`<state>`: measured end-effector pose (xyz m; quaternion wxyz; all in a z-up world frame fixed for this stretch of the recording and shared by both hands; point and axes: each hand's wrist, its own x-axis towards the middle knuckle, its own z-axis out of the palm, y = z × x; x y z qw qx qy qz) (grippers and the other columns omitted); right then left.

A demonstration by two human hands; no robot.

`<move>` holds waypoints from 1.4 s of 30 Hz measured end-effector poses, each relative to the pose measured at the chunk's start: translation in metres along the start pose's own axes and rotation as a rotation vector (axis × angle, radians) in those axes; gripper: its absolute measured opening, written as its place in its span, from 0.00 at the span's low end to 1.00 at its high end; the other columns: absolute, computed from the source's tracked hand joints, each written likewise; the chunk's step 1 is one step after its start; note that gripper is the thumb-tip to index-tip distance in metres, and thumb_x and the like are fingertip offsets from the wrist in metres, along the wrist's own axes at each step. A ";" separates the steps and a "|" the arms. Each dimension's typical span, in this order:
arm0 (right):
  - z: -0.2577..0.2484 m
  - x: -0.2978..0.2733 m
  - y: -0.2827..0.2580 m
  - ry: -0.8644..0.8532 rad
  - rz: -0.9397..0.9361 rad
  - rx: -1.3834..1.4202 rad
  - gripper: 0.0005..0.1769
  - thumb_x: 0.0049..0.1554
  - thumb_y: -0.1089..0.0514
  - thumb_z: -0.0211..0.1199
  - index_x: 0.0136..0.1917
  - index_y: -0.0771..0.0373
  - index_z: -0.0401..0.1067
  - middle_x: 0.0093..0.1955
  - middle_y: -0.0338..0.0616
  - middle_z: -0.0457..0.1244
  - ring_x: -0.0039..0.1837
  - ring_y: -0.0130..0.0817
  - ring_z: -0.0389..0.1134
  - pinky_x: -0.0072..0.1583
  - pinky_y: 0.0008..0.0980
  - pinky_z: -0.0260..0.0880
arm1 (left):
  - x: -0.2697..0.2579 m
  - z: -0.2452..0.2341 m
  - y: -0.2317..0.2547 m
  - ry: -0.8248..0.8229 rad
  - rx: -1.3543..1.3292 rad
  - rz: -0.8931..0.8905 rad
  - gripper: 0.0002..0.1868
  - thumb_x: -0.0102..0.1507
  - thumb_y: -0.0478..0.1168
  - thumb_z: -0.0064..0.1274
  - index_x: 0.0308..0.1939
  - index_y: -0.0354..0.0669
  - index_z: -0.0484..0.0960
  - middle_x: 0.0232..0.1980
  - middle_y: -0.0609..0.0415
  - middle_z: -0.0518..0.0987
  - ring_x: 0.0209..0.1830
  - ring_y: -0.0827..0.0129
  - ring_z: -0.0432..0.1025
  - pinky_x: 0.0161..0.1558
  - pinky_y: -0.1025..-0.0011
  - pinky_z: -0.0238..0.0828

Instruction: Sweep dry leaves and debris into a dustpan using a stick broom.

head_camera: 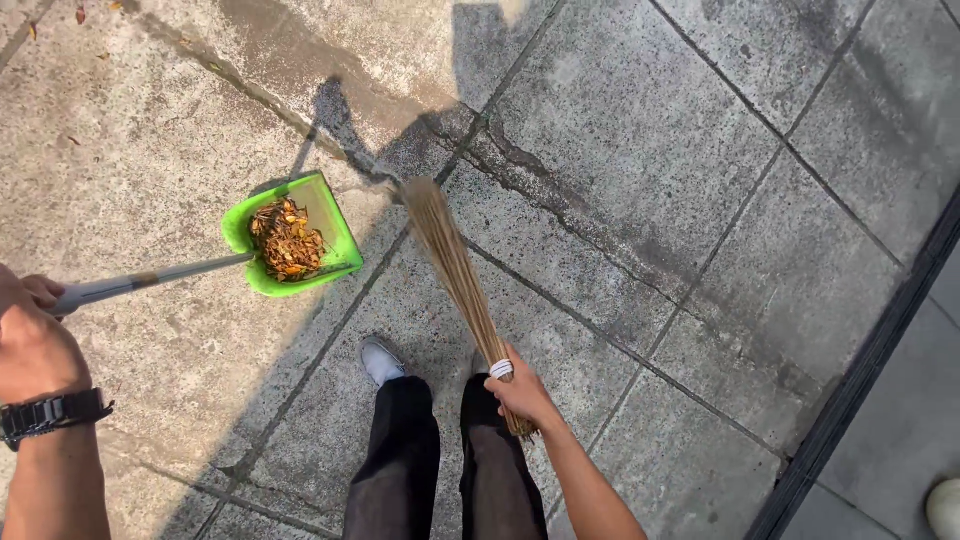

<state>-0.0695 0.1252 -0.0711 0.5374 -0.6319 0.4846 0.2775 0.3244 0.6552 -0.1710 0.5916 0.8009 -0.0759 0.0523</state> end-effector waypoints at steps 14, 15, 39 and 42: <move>-0.088 0.194 -0.001 0.039 -0.045 -0.098 0.41 0.48 0.65 0.63 0.74 0.55 0.56 0.39 0.50 0.67 0.30 0.42 0.70 0.33 0.41 0.74 | -0.040 0.085 -0.027 0.013 0.150 -0.078 0.20 0.85 0.40 0.28 0.38 0.39 0.65 0.43 0.51 0.71 0.48 0.68 0.71 0.54 0.68 0.70; -0.064 0.145 -0.030 -0.085 -0.072 -0.190 0.43 0.49 0.63 0.61 0.76 0.52 0.56 0.38 0.47 0.67 0.30 0.40 0.71 0.34 0.38 0.73 | -0.048 0.084 -0.039 0.026 0.159 -0.067 0.20 0.84 0.40 0.29 0.38 0.39 0.65 0.42 0.50 0.71 0.48 0.67 0.71 0.53 0.68 0.69; 0.133 0.179 0.001 -0.097 -0.282 -0.579 0.46 0.49 0.59 0.66 0.76 0.57 0.51 0.47 0.57 0.69 0.44 0.50 0.74 0.48 0.42 0.75 | -0.034 -0.019 0.155 0.406 0.062 -0.038 0.13 0.84 0.34 0.43 0.43 0.36 0.64 0.34 0.50 0.73 0.30 0.69 0.70 0.40 0.69 0.73; 0.162 0.051 -0.078 -0.318 -0.112 -0.384 0.41 0.52 0.62 0.58 0.77 0.53 0.53 0.37 0.46 0.68 0.30 0.40 0.72 0.35 0.39 0.74 | -0.025 -0.030 0.180 0.335 0.185 0.025 0.14 0.82 0.32 0.41 0.40 0.36 0.66 0.31 0.49 0.75 0.30 0.68 0.74 0.39 0.69 0.77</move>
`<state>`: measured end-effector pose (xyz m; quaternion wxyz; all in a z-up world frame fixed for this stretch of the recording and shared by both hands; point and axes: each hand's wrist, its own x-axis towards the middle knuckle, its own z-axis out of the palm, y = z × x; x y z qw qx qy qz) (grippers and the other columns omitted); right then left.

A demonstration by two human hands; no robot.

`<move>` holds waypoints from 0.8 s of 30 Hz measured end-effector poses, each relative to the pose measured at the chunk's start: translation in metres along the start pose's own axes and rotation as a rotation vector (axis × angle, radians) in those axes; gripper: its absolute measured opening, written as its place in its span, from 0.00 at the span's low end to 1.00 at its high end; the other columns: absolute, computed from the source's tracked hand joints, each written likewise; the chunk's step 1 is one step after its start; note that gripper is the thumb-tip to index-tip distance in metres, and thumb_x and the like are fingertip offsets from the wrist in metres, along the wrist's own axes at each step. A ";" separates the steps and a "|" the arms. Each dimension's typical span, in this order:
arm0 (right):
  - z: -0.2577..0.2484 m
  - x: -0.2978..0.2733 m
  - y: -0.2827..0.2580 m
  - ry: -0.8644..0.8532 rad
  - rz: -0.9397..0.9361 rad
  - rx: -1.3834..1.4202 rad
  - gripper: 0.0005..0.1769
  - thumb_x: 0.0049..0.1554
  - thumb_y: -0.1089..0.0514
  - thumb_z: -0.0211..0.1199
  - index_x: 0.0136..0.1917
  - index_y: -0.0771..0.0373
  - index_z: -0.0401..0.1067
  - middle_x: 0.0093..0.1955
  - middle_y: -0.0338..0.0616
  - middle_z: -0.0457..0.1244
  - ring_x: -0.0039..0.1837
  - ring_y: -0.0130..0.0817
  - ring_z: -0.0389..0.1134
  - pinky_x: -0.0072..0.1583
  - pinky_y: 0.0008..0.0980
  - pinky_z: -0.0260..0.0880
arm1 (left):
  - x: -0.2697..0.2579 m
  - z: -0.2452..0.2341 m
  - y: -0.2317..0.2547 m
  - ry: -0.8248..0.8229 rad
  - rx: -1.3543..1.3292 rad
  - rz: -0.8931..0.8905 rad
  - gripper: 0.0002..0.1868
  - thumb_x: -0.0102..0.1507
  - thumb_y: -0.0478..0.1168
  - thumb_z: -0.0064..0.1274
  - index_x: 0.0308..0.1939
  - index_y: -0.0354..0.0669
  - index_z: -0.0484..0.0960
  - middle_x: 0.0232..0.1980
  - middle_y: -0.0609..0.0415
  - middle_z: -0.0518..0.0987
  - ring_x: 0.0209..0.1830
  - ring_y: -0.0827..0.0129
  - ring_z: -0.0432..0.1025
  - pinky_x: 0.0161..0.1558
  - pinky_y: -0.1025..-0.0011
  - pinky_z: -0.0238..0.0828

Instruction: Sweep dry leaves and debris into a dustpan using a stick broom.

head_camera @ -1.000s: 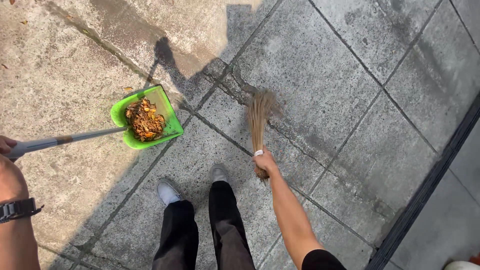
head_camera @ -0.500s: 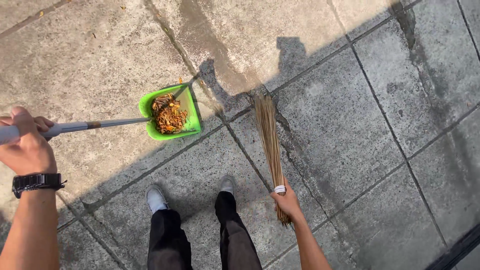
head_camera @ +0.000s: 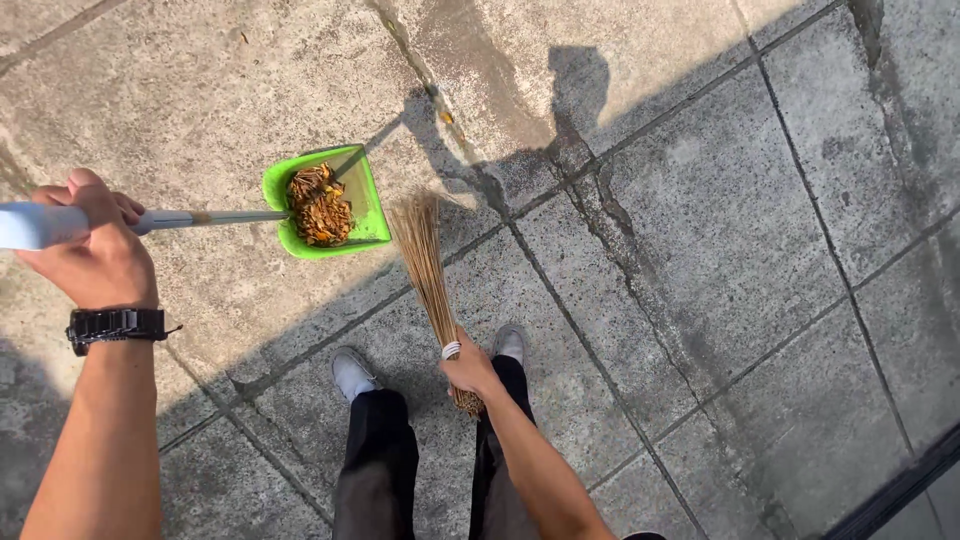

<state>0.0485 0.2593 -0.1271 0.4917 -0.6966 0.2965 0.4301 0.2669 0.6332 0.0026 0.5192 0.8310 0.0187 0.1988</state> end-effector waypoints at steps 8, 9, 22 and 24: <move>-0.016 -0.004 0.042 0.211 0.020 0.212 0.55 0.50 0.66 0.64 0.83 0.45 0.43 0.32 0.44 0.63 0.27 0.35 0.66 0.30 0.38 0.71 | 0.026 -0.110 -0.088 0.034 -0.231 -0.084 0.16 0.82 0.33 0.43 0.39 0.37 0.62 0.32 0.48 0.70 0.29 0.68 0.68 0.41 0.66 0.76; -0.019 0.011 0.050 0.331 0.047 0.230 0.53 0.49 0.67 0.64 0.81 0.48 0.44 0.33 0.45 0.63 0.29 0.38 0.67 0.31 0.40 0.71 | 0.028 -0.123 -0.100 0.017 -0.254 -0.101 0.14 0.82 0.33 0.42 0.41 0.37 0.61 0.32 0.48 0.68 0.29 0.67 0.68 0.43 0.67 0.74; 0.080 -0.022 -0.055 -0.063 0.018 0.164 0.54 0.51 0.66 0.62 0.84 0.41 0.44 0.32 0.42 0.63 0.30 0.32 0.66 0.33 0.36 0.72 | 0.046 -0.110 -0.078 0.045 -0.109 -0.044 0.15 0.83 0.33 0.42 0.40 0.38 0.65 0.31 0.48 0.75 0.30 0.68 0.74 0.41 0.68 0.79; 0.051 -0.031 -0.043 0.023 -0.049 0.233 0.53 0.53 0.65 0.63 0.85 0.43 0.44 0.32 0.40 0.63 0.29 0.30 0.65 0.32 0.35 0.70 | 0.054 -0.102 -0.082 0.067 -0.083 -0.040 0.11 0.80 0.32 0.41 0.41 0.38 0.67 0.32 0.48 0.77 0.32 0.68 0.77 0.41 0.68 0.81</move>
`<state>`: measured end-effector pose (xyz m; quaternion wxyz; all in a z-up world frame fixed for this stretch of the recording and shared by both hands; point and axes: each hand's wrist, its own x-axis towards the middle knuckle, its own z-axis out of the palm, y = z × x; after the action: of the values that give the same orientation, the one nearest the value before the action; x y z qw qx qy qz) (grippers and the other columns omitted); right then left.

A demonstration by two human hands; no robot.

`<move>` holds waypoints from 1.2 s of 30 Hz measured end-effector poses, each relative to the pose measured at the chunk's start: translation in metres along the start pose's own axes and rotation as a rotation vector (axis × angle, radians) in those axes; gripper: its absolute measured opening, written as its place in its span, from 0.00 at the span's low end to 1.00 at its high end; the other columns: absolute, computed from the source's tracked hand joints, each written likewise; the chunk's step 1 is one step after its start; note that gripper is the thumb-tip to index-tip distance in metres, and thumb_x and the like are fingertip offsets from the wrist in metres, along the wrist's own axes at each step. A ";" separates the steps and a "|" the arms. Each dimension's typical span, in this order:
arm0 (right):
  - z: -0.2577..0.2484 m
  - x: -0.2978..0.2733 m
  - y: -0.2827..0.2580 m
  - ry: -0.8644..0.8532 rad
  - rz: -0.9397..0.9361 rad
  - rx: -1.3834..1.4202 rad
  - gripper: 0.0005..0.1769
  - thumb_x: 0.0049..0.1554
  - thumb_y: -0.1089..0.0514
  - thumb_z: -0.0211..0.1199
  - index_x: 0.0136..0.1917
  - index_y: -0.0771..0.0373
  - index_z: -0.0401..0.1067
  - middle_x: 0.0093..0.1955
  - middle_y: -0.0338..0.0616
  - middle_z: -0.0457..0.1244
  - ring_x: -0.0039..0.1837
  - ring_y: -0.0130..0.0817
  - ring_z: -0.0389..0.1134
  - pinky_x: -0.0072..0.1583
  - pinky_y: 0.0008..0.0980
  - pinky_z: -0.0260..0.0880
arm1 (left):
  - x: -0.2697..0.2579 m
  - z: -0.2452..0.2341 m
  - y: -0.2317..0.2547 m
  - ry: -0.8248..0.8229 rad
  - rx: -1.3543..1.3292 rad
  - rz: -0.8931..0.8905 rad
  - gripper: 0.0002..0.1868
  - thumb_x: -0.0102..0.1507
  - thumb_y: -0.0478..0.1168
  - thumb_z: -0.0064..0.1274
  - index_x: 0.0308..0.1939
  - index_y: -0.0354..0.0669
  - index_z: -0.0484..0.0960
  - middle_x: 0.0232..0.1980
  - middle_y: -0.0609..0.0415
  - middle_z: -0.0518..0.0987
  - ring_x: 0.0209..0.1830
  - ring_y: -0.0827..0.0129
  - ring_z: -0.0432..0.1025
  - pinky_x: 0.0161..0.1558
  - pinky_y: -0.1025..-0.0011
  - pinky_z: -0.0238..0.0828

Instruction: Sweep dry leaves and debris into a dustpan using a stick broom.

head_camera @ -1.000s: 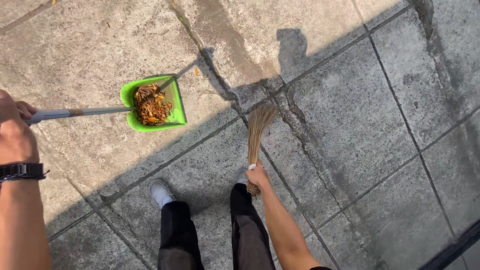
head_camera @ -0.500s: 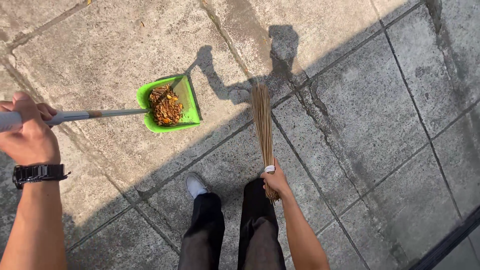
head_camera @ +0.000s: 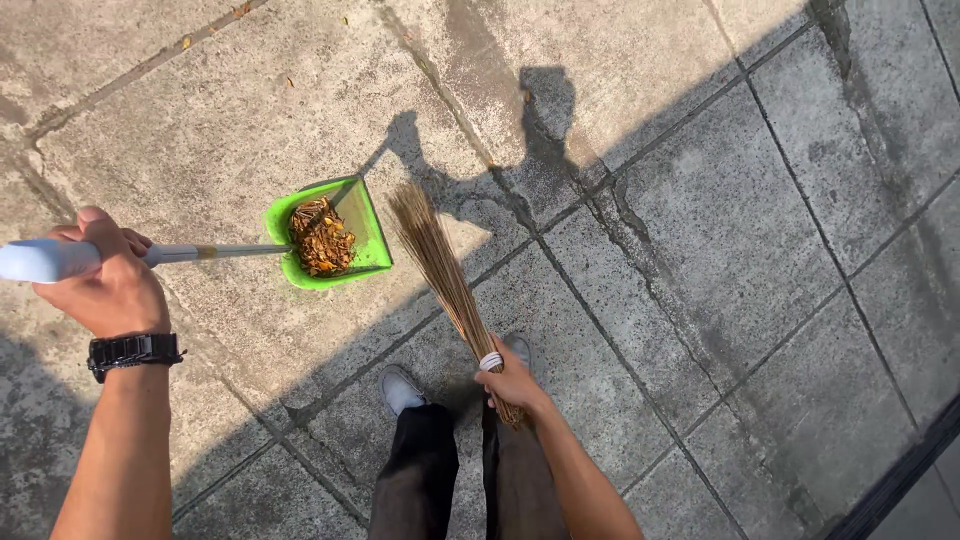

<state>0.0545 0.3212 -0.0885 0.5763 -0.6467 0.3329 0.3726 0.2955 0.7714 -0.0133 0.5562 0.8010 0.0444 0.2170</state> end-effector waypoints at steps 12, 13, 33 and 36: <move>-0.128 0.196 -0.008 0.223 0.092 -0.064 0.38 0.50 0.66 0.66 0.73 0.59 0.60 0.37 0.49 0.67 0.30 0.39 0.70 0.34 0.38 0.73 | 0.051 0.168 0.043 0.035 -0.171 -0.051 0.18 0.82 0.34 0.48 0.37 0.38 0.66 0.30 0.51 0.76 0.30 0.71 0.74 0.37 0.71 0.76; -0.117 0.178 -0.028 0.209 0.108 -0.062 0.38 0.50 0.66 0.66 0.73 0.59 0.60 0.37 0.49 0.67 0.30 0.39 0.70 0.34 0.38 0.73 | 0.054 0.180 0.049 0.029 -0.154 -0.062 0.18 0.82 0.34 0.48 0.37 0.38 0.66 0.30 0.51 0.76 0.30 0.71 0.74 0.37 0.71 0.76; -0.339 0.404 -0.046 0.158 0.152 -0.519 0.34 0.63 0.52 0.62 0.76 0.71 0.59 0.34 0.48 0.60 0.29 0.34 0.51 0.32 0.41 0.54 | 0.132 0.281 0.063 0.262 0.057 -0.147 0.17 0.79 0.38 0.49 0.35 0.38 0.70 0.30 0.50 0.77 0.29 0.71 0.73 0.36 0.71 0.73; -0.256 0.300 -0.147 -0.097 0.136 -0.537 0.54 0.61 0.54 0.65 0.84 0.54 0.29 0.39 0.37 0.61 0.31 0.39 0.65 0.35 0.46 0.63 | 0.138 0.304 0.070 0.375 -0.035 -0.202 0.17 0.74 0.39 0.53 0.32 0.39 0.67 0.26 0.52 0.75 0.26 0.73 0.72 0.31 0.72 0.70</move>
<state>0.3564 0.0834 -0.2601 0.3731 -0.7338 0.2371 0.5158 0.5288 0.5236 0.0044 0.5708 0.7283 0.2236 0.3062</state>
